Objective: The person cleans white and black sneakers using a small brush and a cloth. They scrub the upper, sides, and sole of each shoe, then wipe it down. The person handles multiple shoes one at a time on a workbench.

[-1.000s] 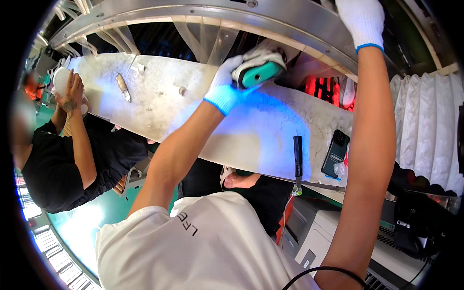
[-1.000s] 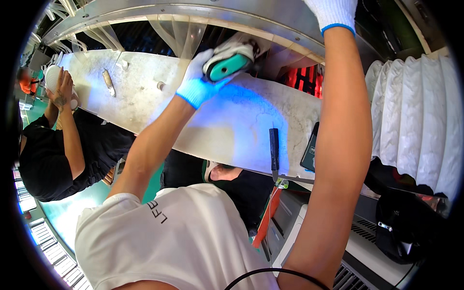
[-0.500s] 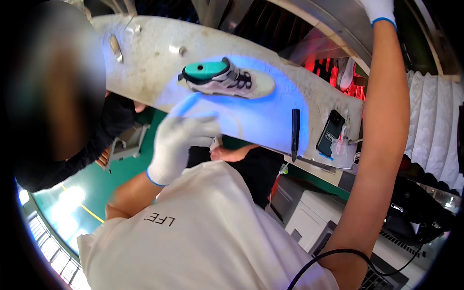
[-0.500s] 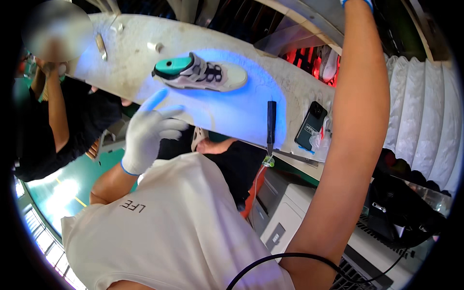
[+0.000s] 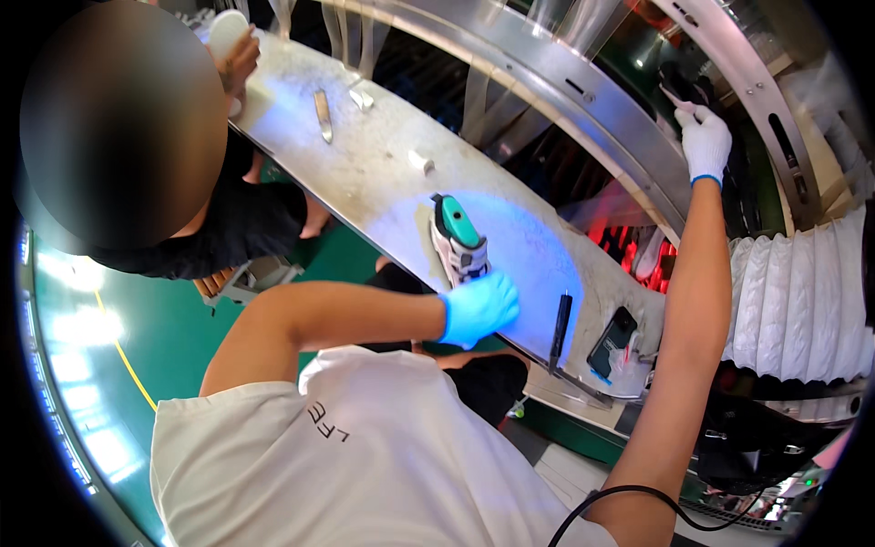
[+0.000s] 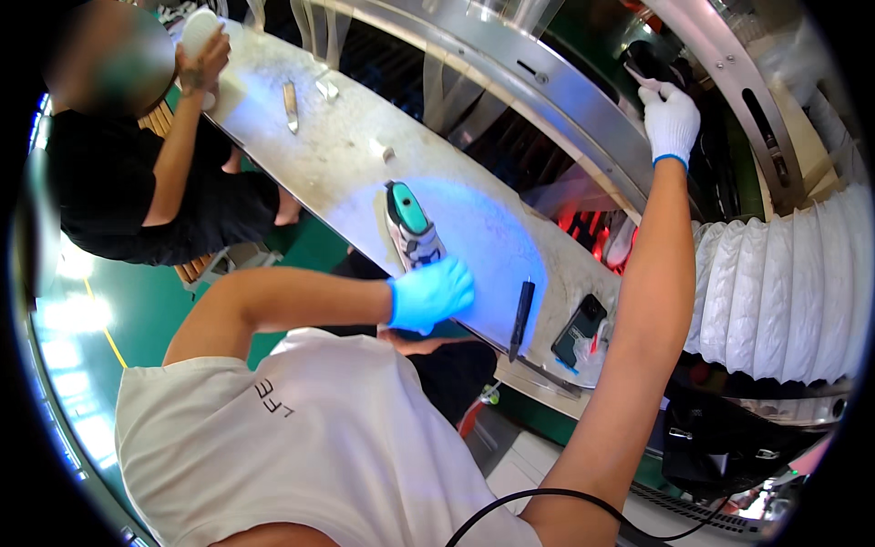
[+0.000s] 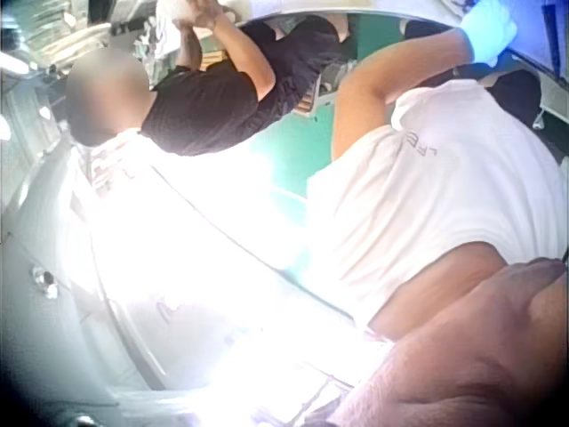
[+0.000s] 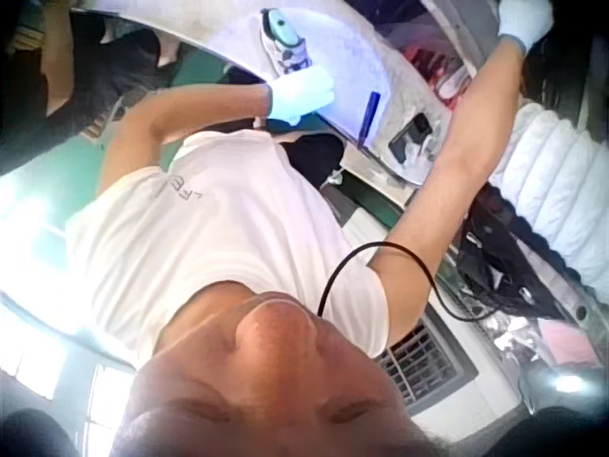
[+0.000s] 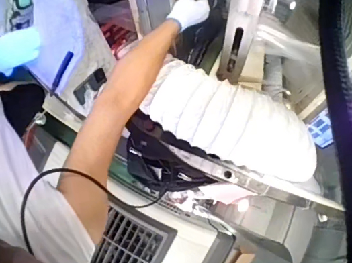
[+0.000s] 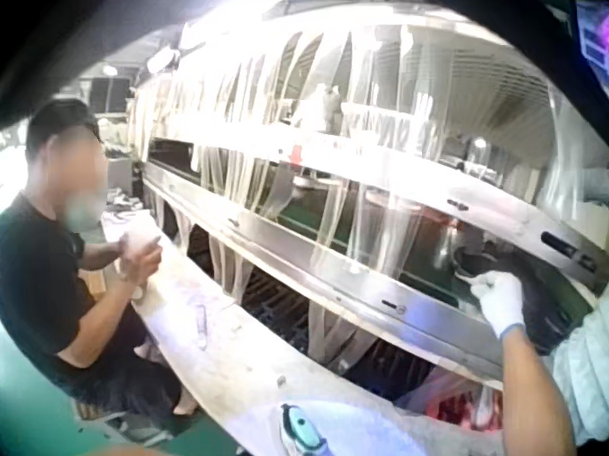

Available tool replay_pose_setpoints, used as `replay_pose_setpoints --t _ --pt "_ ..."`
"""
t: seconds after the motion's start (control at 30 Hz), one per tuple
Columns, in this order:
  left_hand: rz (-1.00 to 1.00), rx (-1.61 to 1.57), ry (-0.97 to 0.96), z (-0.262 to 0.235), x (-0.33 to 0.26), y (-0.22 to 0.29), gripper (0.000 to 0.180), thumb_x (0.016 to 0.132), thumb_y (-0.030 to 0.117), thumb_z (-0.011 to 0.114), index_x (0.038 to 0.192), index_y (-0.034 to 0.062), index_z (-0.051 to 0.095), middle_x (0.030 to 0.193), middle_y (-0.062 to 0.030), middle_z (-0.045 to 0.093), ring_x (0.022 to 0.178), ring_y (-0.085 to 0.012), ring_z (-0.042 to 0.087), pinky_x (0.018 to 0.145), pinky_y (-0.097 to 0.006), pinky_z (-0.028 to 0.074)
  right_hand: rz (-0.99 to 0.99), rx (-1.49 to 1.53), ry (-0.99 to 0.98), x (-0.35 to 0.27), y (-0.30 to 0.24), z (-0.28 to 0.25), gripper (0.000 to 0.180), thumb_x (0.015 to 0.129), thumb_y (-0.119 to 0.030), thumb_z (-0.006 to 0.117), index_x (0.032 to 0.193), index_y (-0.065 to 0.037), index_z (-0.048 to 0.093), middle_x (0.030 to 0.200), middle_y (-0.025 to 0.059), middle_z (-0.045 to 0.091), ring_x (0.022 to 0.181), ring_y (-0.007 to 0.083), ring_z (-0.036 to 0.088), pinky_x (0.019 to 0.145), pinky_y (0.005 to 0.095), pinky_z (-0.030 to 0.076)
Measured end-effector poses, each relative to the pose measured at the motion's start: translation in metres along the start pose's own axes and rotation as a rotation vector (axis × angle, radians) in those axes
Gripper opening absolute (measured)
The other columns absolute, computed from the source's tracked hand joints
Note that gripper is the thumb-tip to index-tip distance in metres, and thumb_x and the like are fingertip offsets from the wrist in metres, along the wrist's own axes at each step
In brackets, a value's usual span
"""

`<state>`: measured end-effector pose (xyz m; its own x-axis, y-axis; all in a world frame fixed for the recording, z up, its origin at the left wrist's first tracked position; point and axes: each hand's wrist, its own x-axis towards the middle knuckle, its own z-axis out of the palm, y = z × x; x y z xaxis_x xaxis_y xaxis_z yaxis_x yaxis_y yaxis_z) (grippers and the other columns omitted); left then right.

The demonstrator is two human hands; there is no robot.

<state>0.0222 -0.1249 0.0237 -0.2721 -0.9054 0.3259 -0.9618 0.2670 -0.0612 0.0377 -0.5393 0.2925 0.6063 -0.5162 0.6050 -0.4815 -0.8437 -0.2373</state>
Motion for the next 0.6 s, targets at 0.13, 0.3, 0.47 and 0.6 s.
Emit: replay_pose_setpoints --t 0.13,0.3,0.47,0.6 --pt "0.139 -0.030 0.070 0.001 -0.036 0.006 0.029 0.091 0.019 0.072 0.114 0.0009 0.070 0.116 -0.0172 0.070 0.113 -0.0374 0.070 0.107 -0.050 0.055 -0.047 0.277 0.147 -0.044 -0.034 -0.011 0.031 0.102 -0.026 0.080 0.126 -0.006 0.084 0.113 0.0158 0.085 0.104 0.0238 0.080 0.096 0.0366 0.058" --pt "0.141 -0.099 0.230 -0.003 -0.081 0.003 0.049 0.095 0.016 0.068 0.141 -0.0006 0.069 0.145 -0.0182 0.069 0.140 -0.0355 0.066 0.121 -0.052 0.050 -0.291 0.267 0.308 -0.228 -0.108 -0.049 0.031 0.099 -0.003 0.079 0.129 0.001 0.082 0.131 0.0188 0.081 0.121 0.0324 0.077 0.111 0.0421 0.056" --pt "0.139 -0.083 0.358 0.029 -0.098 0.008 0.039 0.096 0.017 0.071 0.134 0.0099 0.076 0.139 -0.0059 0.073 0.138 -0.0227 0.068 0.116 -0.046 0.051 -0.466 0.191 -0.053 -0.409 -0.096 -0.032 0.030 0.091 -0.010 0.082 0.121 -0.007 0.081 0.130 0.0142 0.080 0.130 0.0391 0.074 0.118 0.0585 0.054" --pt "0.106 -0.179 0.440 0.026 -0.093 0.009 0.036 0.093 0.014 0.080 0.128 0.0108 0.081 0.134 -0.0051 0.078 0.128 -0.0210 0.075 0.101 -0.042 0.056 -0.261 0.175 -0.377 -0.504 -0.080 0.019 0.044 0.088 -0.019 0.089 0.128 -0.006 0.077 0.143 0.0171 0.074 0.143 0.0420 0.065 0.120 0.0588 0.051"
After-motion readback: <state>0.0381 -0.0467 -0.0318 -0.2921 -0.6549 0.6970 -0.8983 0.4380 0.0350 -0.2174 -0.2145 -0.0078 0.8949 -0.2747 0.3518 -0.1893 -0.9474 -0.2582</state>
